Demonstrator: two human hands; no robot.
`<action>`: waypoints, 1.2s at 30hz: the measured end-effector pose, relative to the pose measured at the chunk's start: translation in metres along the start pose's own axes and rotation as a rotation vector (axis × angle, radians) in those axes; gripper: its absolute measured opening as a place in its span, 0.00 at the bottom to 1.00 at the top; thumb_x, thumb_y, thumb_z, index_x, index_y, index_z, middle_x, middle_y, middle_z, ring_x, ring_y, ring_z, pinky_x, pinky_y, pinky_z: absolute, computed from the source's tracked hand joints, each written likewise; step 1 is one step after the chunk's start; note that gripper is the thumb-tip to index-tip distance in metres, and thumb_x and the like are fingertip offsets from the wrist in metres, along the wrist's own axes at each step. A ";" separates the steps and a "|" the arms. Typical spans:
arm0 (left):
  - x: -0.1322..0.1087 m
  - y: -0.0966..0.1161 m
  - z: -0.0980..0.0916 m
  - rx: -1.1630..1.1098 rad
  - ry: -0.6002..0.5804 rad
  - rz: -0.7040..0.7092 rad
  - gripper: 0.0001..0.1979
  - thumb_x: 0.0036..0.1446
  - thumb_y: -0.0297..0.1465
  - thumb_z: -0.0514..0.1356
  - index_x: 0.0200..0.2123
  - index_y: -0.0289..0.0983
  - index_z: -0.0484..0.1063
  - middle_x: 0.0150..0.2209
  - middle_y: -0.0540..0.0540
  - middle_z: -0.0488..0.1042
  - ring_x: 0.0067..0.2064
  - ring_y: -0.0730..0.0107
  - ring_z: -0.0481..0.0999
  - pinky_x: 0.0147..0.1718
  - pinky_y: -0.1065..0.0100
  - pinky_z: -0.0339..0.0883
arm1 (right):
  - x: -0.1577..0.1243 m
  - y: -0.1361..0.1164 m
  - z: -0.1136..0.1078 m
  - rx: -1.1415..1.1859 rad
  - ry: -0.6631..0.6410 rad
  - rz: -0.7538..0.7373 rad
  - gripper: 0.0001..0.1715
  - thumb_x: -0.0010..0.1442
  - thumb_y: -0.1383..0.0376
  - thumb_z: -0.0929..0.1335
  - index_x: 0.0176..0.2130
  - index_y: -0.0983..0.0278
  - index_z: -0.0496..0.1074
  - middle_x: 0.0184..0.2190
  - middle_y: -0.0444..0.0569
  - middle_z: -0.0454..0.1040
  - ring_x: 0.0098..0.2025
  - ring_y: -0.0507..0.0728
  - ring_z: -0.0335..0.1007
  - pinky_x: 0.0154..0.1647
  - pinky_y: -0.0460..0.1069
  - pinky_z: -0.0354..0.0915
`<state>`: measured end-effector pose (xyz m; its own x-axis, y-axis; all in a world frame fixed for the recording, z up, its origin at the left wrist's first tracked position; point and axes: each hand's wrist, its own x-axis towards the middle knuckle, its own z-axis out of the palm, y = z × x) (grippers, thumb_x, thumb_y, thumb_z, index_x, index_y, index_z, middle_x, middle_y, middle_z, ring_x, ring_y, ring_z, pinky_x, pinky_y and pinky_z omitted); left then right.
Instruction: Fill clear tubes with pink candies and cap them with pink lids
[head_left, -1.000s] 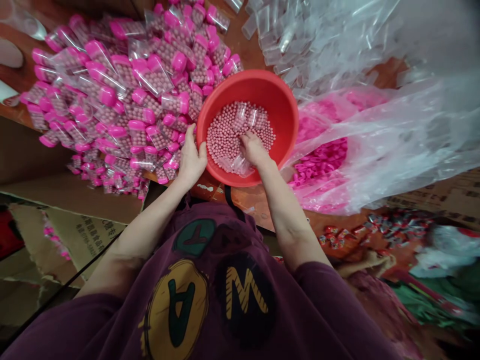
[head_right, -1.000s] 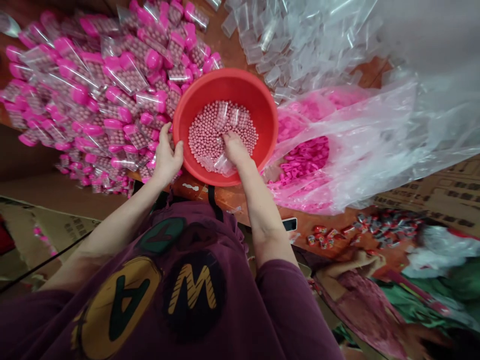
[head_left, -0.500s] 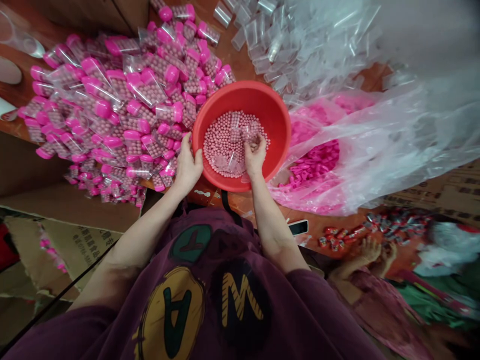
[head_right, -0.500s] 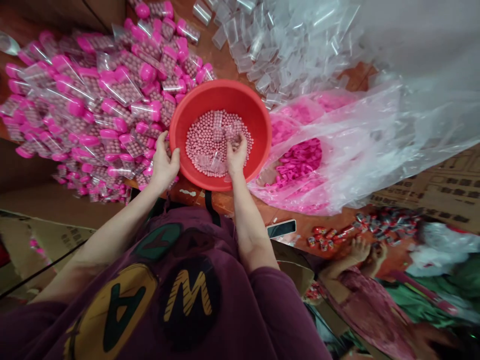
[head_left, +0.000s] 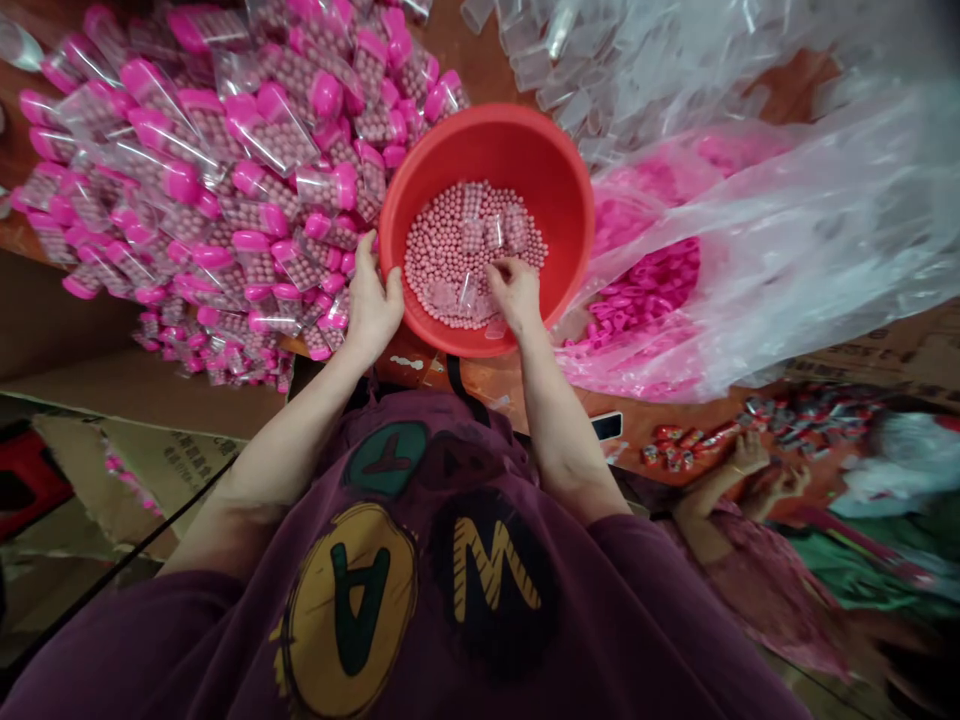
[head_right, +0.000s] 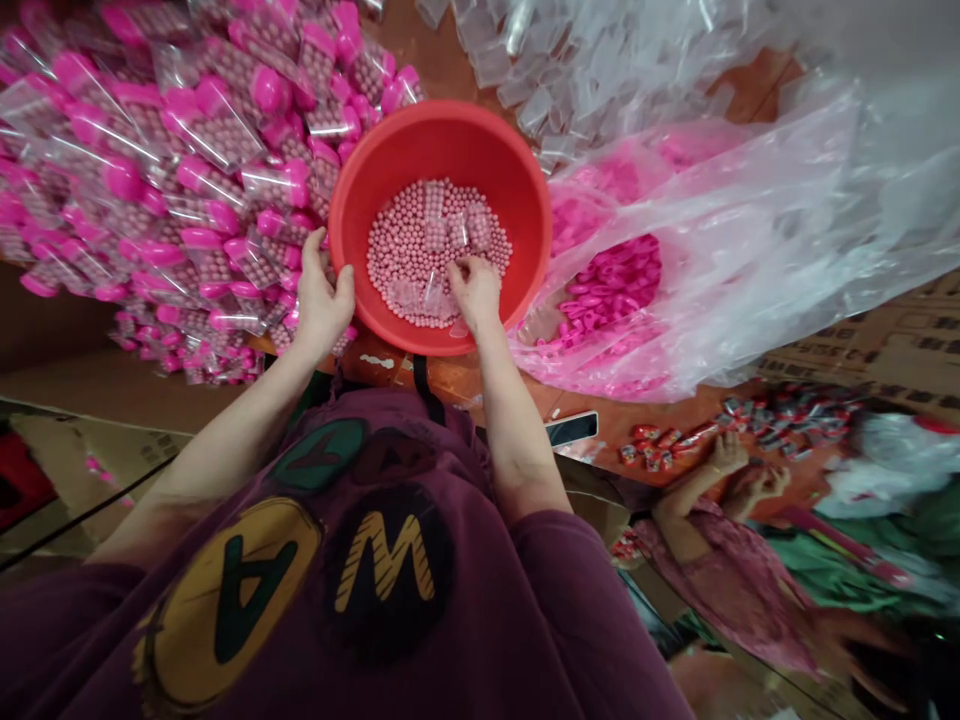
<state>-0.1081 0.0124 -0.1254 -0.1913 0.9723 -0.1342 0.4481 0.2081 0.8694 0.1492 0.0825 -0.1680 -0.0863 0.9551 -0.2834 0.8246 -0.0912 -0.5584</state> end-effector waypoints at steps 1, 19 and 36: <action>0.001 0.001 0.000 0.004 0.015 -0.011 0.36 0.72 0.50 0.55 0.75 0.41 0.50 0.67 0.32 0.71 0.71 0.51 0.72 0.74 0.45 0.61 | -0.001 -0.007 0.000 -0.049 -0.068 0.000 0.17 0.71 0.57 0.66 0.49 0.64 0.79 0.48 0.59 0.83 0.54 0.67 0.77 0.63 0.64 0.70; -0.008 0.050 0.001 0.206 0.010 0.118 0.30 0.72 0.44 0.56 0.70 0.37 0.60 0.73 0.31 0.63 0.78 0.45 0.57 0.79 0.41 0.45 | -0.019 -0.019 0.018 0.656 -0.072 -0.029 0.38 0.60 0.46 0.74 0.62 0.57 0.65 0.60 0.55 0.75 0.56 0.61 0.76 0.63 0.62 0.73; -0.015 0.115 0.029 0.742 -0.541 0.040 0.19 0.76 0.29 0.48 0.56 0.27 0.76 0.49 0.27 0.83 0.49 0.41 0.86 0.47 0.49 0.80 | -0.064 -0.060 0.004 1.262 -0.016 0.440 0.28 0.54 0.38 0.76 0.36 0.58 0.75 0.37 0.46 0.80 0.41 0.57 0.77 0.44 0.54 0.77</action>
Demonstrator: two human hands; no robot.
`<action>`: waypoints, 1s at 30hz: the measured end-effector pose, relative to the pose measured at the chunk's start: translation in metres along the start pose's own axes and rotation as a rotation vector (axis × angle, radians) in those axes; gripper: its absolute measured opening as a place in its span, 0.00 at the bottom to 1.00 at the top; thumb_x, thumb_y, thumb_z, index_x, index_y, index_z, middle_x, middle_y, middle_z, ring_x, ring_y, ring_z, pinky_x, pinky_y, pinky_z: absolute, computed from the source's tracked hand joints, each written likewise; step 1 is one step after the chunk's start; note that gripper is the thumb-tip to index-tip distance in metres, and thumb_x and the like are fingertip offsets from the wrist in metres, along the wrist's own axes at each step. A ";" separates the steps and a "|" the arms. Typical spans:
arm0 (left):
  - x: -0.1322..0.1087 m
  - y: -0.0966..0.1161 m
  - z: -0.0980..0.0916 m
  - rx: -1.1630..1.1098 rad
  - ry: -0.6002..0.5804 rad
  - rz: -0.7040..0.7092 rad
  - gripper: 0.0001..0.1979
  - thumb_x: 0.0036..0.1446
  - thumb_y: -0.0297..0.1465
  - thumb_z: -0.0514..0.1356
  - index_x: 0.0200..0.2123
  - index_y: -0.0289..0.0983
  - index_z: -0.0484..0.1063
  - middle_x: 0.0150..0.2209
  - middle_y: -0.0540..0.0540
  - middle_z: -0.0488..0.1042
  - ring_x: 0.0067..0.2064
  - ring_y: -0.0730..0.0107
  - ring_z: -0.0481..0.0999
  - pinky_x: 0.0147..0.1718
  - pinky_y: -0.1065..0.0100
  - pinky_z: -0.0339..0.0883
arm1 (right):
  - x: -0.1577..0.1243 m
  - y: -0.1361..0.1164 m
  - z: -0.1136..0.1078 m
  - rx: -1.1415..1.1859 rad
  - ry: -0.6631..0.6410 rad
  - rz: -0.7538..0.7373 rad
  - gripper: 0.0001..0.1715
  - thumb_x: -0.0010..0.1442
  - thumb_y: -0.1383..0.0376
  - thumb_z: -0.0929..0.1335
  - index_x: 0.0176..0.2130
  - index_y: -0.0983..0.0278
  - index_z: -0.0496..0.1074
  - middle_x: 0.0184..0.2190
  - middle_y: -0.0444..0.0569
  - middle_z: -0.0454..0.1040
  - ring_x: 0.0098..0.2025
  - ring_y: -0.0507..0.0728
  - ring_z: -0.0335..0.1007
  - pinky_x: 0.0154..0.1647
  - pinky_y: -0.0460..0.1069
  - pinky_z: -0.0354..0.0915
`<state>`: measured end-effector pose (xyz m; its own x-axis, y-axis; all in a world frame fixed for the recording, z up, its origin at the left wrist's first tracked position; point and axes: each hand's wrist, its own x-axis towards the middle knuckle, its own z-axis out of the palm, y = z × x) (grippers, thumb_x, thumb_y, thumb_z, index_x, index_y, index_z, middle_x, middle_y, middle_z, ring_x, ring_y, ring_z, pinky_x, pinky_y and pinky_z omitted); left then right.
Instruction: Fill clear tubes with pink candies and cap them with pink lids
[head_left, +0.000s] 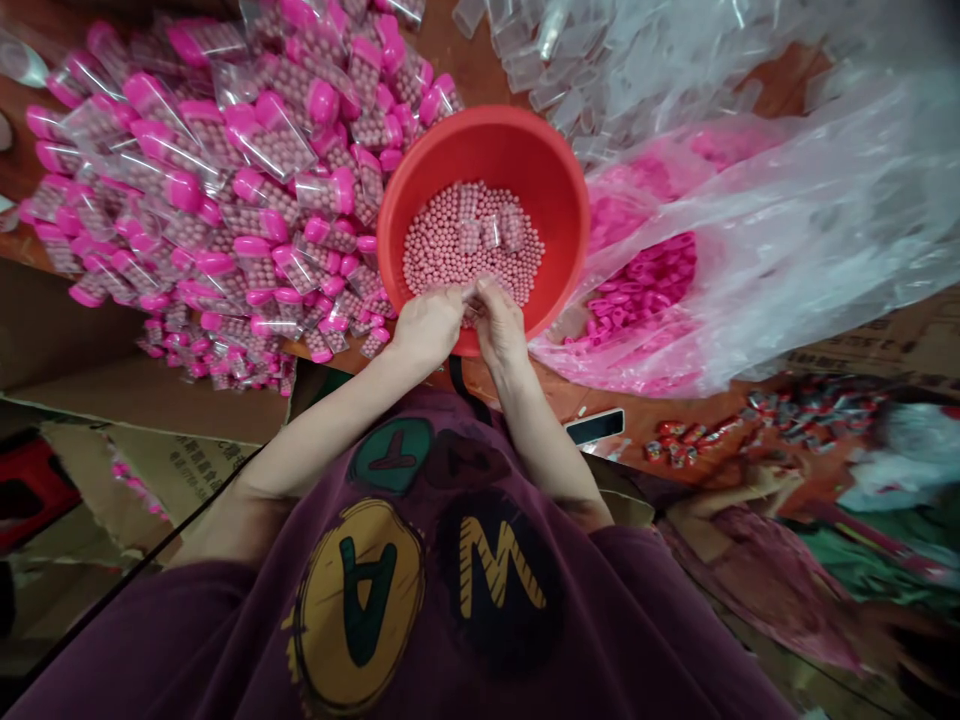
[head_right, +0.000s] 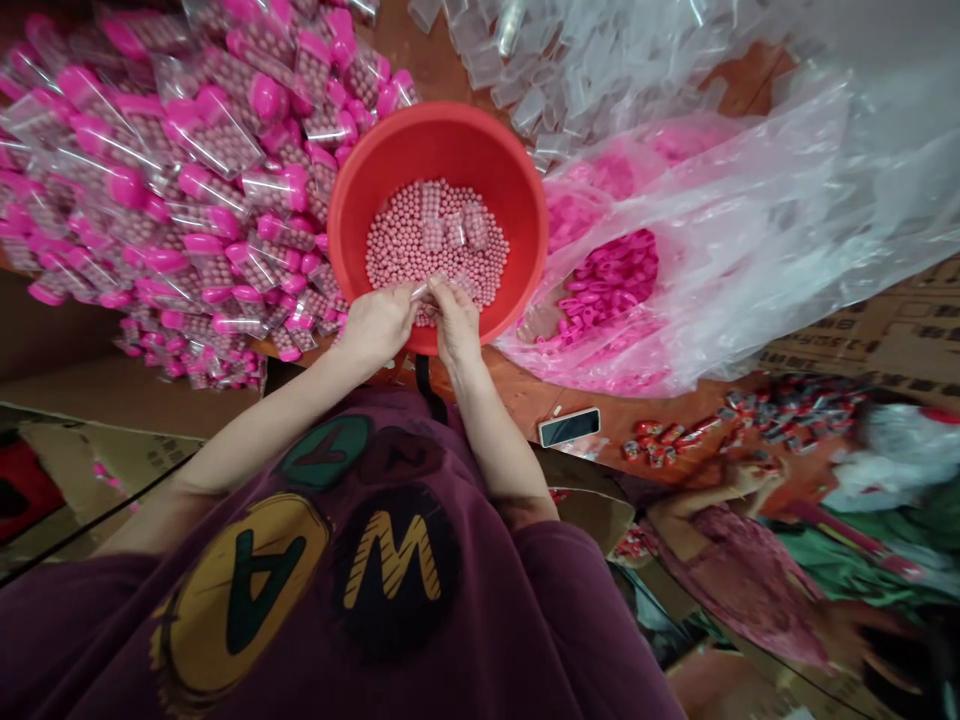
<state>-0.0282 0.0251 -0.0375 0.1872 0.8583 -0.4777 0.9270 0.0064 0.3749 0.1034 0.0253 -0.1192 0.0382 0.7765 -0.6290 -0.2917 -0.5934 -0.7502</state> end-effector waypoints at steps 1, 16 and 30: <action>-0.003 -0.003 -0.003 0.008 0.005 0.005 0.19 0.75 0.29 0.48 0.55 0.28 0.76 0.48 0.27 0.83 0.49 0.41 0.86 0.47 0.48 0.80 | 0.010 -0.002 -0.005 0.001 -0.006 0.015 0.30 0.55 0.36 0.74 0.37 0.58 0.74 0.37 0.49 0.80 0.42 0.59 0.78 0.45 0.56 0.78; -0.023 -0.087 0.037 -0.622 0.682 -0.061 0.16 0.71 0.42 0.59 0.49 0.36 0.77 0.56 0.36 0.77 0.58 0.56 0.78 0.60 0.56 0.74 | 0.047 -0.021 0.031 -1.741 -0.129 -0.461 0.27 0.71 0.76 0.54 0.53 0.75 0.78 0.56 0.72 0.77 0.63 0.75 0.69 0.62 0.71 0.66; -0.028 -0.084 0.024 -0.499 0.648 -0.111 0.14 0.69 0.37 0.62 0.51 0.37 0.80 0.61 0.35 0.73 0.64 0.50 0.73 0.66 0.49 0.69 | 0.090 0.017 0.033 -0.880 -0.431 -0.507 0.25 0.62 0.59 0.73 0.56 0.64 0.75 0.52 0.55 0.79 0.47 0.61 0.74 0.55 0.59 0.75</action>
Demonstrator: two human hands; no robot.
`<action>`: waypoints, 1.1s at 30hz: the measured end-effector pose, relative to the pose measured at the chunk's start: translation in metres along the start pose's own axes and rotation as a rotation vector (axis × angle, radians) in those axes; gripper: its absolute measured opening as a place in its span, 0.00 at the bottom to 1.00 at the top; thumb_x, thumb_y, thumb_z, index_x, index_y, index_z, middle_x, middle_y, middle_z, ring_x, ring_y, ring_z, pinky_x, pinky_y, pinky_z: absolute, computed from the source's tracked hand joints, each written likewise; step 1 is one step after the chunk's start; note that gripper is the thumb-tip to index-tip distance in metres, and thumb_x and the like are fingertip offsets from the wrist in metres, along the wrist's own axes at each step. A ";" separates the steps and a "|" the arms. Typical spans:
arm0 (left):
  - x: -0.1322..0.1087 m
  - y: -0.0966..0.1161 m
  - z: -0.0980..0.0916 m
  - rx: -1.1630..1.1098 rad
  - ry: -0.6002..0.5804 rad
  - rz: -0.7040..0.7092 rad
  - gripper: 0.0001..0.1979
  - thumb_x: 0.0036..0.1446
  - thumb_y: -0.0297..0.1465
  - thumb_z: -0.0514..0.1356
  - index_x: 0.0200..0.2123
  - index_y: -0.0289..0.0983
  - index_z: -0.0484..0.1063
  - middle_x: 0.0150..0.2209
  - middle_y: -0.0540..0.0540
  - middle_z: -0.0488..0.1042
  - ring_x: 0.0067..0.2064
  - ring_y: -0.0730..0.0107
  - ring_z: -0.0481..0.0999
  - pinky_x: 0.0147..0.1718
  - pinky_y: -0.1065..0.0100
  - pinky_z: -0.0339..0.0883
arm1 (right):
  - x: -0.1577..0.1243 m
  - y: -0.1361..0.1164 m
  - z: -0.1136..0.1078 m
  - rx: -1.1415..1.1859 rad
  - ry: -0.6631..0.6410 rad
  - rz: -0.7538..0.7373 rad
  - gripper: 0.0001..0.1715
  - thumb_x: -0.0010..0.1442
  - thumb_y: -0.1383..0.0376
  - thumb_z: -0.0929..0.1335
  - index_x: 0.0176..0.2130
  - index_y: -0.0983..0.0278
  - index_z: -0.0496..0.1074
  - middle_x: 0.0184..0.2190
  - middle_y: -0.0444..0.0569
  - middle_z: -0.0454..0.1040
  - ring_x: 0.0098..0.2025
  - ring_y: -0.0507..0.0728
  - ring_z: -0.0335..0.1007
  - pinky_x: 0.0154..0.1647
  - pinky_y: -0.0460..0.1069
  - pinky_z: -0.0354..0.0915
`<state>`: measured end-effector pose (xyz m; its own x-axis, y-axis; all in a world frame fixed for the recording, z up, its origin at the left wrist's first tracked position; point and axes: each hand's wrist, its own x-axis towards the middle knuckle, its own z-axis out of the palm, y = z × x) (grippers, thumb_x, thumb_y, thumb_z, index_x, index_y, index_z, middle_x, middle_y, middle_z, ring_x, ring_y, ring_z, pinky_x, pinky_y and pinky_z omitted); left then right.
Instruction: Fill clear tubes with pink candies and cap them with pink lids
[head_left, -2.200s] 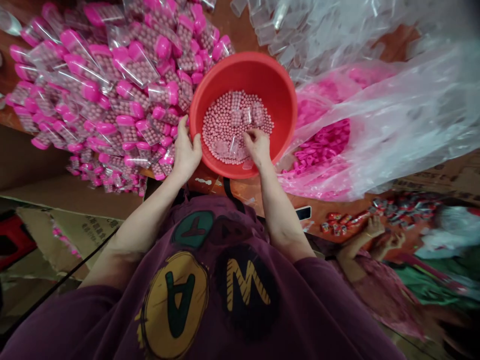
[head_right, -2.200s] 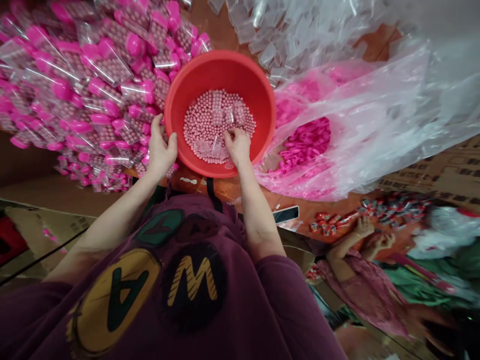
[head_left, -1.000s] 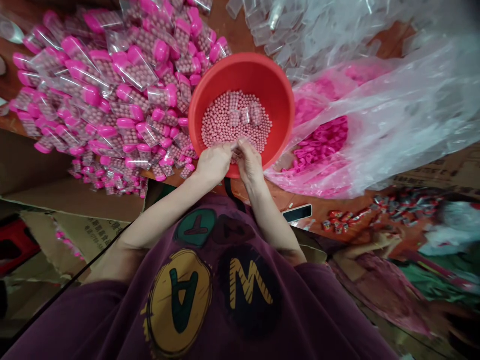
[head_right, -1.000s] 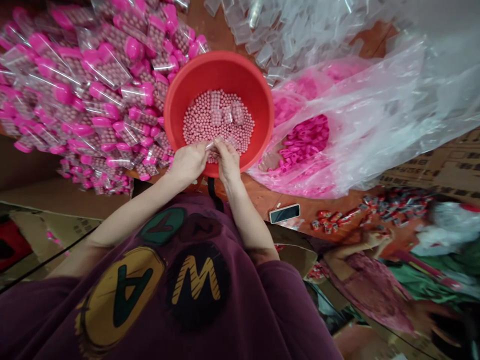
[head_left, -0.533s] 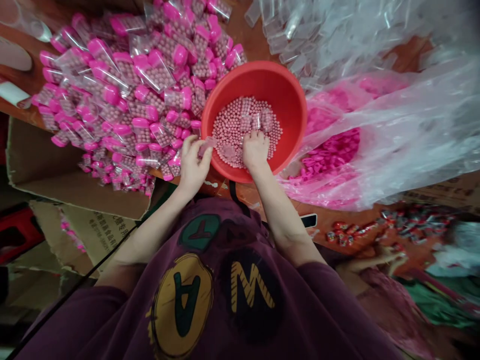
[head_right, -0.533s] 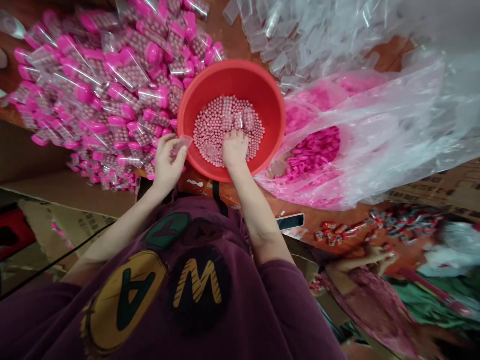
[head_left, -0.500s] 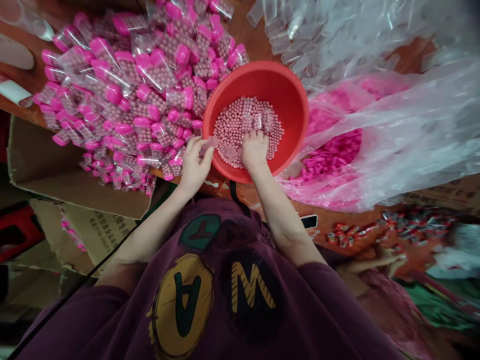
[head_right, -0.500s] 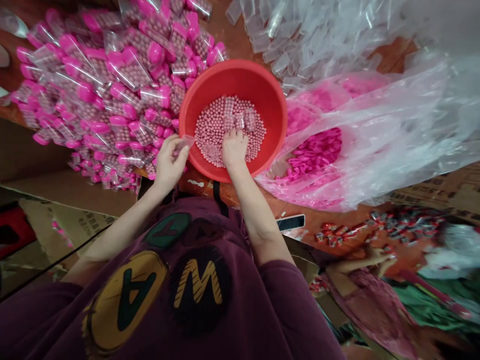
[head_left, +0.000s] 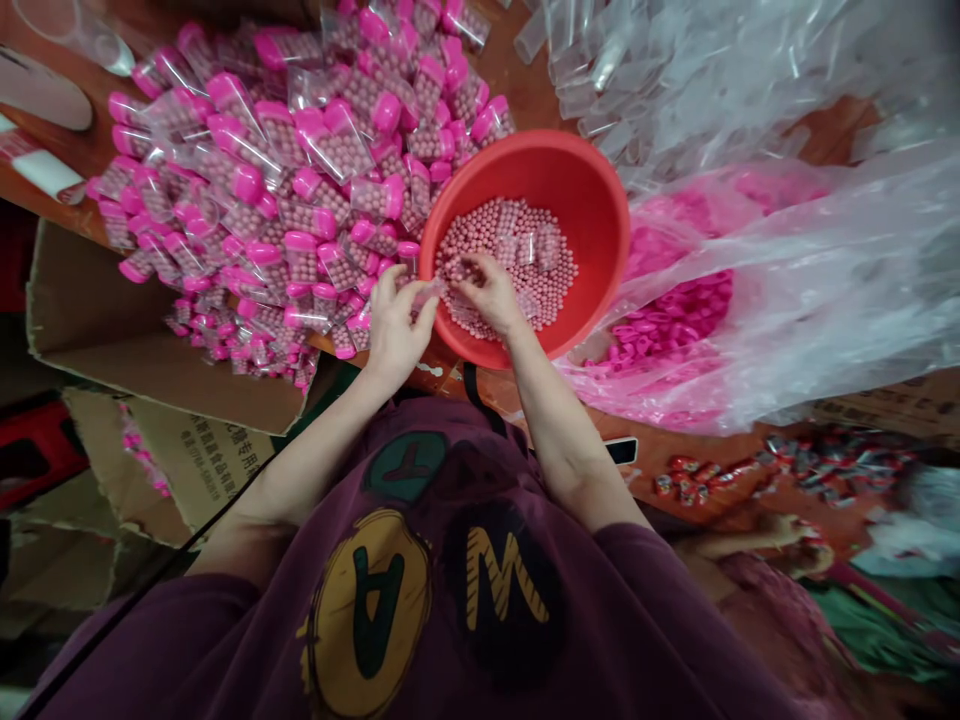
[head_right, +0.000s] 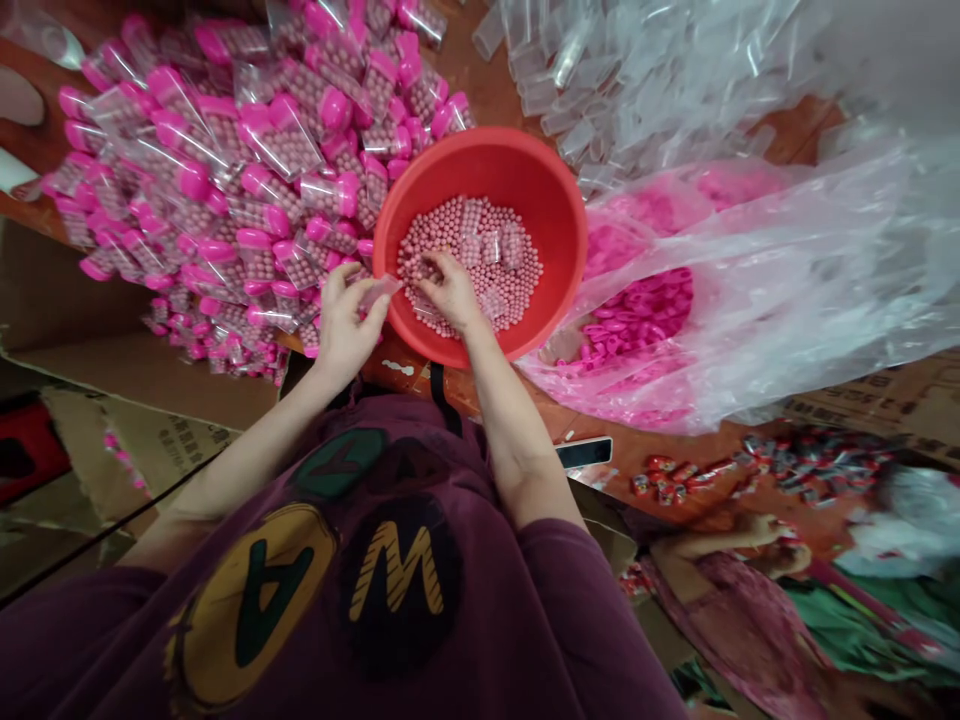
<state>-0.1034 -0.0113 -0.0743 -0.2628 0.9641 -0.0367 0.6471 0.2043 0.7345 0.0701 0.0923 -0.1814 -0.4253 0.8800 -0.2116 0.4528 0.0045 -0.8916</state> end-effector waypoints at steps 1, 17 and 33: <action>-0.001 0.006 -0.003 0.059 0.009 0.021 0.14 0.69 0.36 0.61 0.52 0.37 0.80 0.61 0.34 0.73 0.65 0.48 0.72 0.67 0.47 0.67 | -0.005 0.003 -0.001 0.078 0.042 0.024 0.27 0.61 0.54 0.75 0.56 0.62 0.75 0.52 0.53 0.79 0.45 0.59 0.74 0.53 0.59 0.76; 0.018 0.054 0.057 -0.758 -0.620 -0.189 0.14 0.61 0.23 0.61 0.50 0.33 0.75 0.46 0.41 0.82 0.48 0.64 0.83 0.55 0.59 0.77 | -0.121 -0.049 -0.050 0.325 0.255 -0.001 0.41 0.68 0.38 0.68 0.70 0.49 0.57 0.44 0.46 0.75 0.37 0.56 0.73 0.43 0.57 0.79; 0.002 0.129 0.040 -1.095 -0.914 -0.615 0.18 0.66 0.45 0.64 0.43 0.34 0.78 0.32 0.42 0.81 0.33 0.63 0.83 0.25 0.69 0.72 | -0.178 0.000 -0.128 0.255 0.629 0.333 0.21 0.70 0.48 0.67 0.49 0.59 0.78 0.33 0.44 0.76 0.27 0.51 0.68 0.34 0.50 0.74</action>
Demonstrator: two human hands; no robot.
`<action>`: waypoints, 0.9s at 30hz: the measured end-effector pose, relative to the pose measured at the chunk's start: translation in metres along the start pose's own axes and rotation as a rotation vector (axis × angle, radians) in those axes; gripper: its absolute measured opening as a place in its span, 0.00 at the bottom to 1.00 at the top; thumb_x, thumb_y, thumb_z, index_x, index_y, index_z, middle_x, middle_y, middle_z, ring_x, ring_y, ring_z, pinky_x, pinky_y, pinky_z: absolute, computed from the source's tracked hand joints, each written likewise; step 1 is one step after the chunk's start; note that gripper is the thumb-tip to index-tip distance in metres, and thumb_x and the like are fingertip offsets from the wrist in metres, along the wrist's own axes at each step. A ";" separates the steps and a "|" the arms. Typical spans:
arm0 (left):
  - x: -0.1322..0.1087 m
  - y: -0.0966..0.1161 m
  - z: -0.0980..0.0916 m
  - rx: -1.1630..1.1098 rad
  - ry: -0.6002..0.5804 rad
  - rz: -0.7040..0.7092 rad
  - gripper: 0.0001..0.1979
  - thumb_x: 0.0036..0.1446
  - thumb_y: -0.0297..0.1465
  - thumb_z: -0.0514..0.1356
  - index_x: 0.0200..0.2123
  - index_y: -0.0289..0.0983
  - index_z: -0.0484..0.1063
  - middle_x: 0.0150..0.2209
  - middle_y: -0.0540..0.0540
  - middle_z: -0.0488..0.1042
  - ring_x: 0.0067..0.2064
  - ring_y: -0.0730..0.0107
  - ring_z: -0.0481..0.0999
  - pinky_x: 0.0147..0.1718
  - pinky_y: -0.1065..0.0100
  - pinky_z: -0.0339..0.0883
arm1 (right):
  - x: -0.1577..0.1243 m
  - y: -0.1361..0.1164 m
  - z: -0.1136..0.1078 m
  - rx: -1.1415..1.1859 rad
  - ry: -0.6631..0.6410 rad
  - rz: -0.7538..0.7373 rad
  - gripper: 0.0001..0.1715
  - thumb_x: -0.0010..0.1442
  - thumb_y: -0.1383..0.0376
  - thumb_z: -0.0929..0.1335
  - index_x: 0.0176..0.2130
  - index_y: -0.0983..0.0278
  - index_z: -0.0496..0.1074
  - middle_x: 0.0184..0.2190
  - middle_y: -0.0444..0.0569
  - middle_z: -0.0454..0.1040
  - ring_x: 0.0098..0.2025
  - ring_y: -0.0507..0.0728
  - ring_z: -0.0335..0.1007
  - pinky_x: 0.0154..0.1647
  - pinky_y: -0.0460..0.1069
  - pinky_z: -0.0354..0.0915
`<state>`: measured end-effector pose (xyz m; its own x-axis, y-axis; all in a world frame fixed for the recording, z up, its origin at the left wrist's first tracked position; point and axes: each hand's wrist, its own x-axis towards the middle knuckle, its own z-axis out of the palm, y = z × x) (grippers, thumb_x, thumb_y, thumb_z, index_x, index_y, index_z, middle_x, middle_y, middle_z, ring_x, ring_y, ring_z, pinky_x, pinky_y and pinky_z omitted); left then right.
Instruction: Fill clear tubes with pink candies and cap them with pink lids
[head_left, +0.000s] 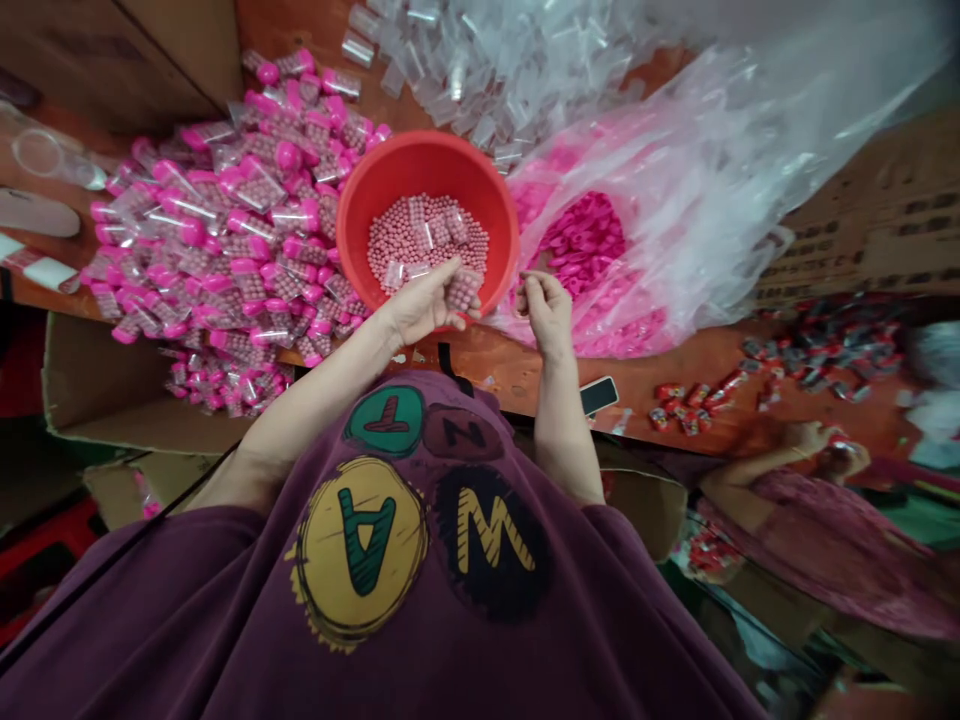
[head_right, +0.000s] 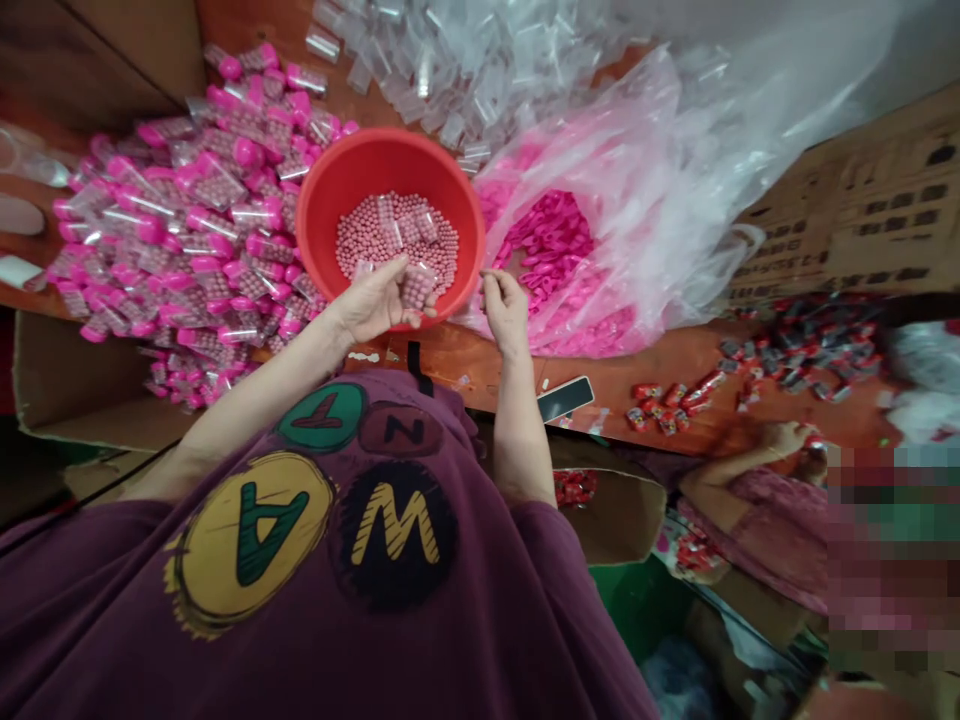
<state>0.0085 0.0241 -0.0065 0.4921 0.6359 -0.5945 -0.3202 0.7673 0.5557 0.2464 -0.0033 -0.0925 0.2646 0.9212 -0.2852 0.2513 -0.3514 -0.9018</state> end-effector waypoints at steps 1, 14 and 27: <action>0.001 -0.004 0.002 0.008 0.028 -0.007 0.17 0.64 0.44 0.66 0.41 0.34 0.78 0.30 0.43 0.80 0.31 0.65 0.82 0.24 0.71 0.70 | 0.001 0.017 -0.005 -0.027 0.074 0.136 0.18 0.69 0.52 0.66 0.46 0.61 0.77 0.30 0.43 0.74 0.26 0.51 0.67 0.33 0.50 0.74; 0.030 -0.035 0.040 0.193 0.260 -0.127 0.08 0.44 0.34 0.62 0.25 0.34 0.74 0.21 0.48 0.74 0.21 0.75 0.72 0.16 0.75 0.56 | 0.092 0.080 0.008 -0.235 0.240 0.243 0.22 0.66 0.67 0.62 0.54 0.72 0.76 0.57 0.65 0.81 0.60 0.61 0.77 0.70 0.58 0.67; 0.039 -0.041 0.022 0.030 0.256 -0.057 0.10 0.56 0.36 0.68 0.33 0.35 0.76 0.30 0.47 0.78 0.29 0.74 0.77 0.25 0.73 0.64 | 0.103 0.086 0.010 -0.241 0.261 0.031 0.14 0.65 0.66 0.64 0.49 0.68 0.72 0.50 0.62 0.78 0.56 0.63 0.76 0.67 0.63 0.69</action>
<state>0.0585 0.0155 -0.0397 0.2869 0.5949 -0.7509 -0.2714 0.8022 0.5319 0.2864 0.0626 -0.2026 0.4963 0.8469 -0.1907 0.4440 -0.4364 -0.7825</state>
